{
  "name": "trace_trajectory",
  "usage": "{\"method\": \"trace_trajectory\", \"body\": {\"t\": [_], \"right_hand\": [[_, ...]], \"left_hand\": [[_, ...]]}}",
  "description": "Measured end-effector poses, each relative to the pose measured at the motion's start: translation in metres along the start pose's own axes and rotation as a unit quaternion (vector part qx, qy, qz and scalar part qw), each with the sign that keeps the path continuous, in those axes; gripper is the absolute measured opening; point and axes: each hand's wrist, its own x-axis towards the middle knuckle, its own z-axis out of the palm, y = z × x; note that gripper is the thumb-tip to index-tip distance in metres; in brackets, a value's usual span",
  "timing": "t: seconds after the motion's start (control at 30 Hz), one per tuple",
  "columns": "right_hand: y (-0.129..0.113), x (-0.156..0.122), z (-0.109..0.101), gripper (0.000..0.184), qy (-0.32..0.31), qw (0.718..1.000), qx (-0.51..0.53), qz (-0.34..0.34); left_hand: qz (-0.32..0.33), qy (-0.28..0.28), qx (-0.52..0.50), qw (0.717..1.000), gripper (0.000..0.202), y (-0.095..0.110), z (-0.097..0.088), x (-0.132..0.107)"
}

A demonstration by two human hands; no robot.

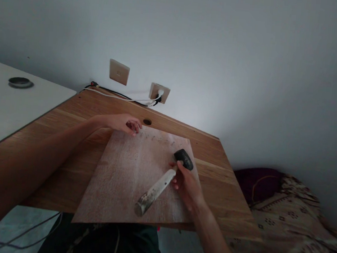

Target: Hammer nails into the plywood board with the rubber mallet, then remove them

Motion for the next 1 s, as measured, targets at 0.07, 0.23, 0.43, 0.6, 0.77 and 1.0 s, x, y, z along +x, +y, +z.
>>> {"method": "trace_trajectory", "body": {"t": [0.07,0.23,0.43,0.6,0.77,1.0], "right_hand": [[0.001,-0.003,-0.004,0.043,-0.004,1.0,0.004,-0.01],[0.002,-0.025,-0.026,0.049,-0.002,0.989,-0.127,-0.081],[0.031,-0.081,-0.047,0.029,0.032,0.806,-0.484,-0.339],[0.056,-0.093,-0.053,0.032,0.042,0.643,-0.62,-0.447],[0.05,-0.089,-0.083,0.024,0.107,0.612,-0.644,-0.446],[0.024,-0.084,-0.176,0.028,0.238,0.573,-0.668,-0.411]], "left_hand": [[0.004,0.005,-0.015,1.0,0.052,0.002,-0.002,-0.002],[-0.025,0.007,-0.002,1.0,0.06,0.01,-0.023,-0.018],[-0.084,0.002,0.073,0.994,0.071,0.013,-0.049,-0.044],[-0.112,-0.003,0.094,0.989,0.068,0.017,-0.045,-0.045],[-0.085,-0.018,0.106,0.991,0.07,0.028,-0.021,-0.017],[-0.049,0.088,0.292,0.951,0.066,0.044,0.064,0.07]]}}
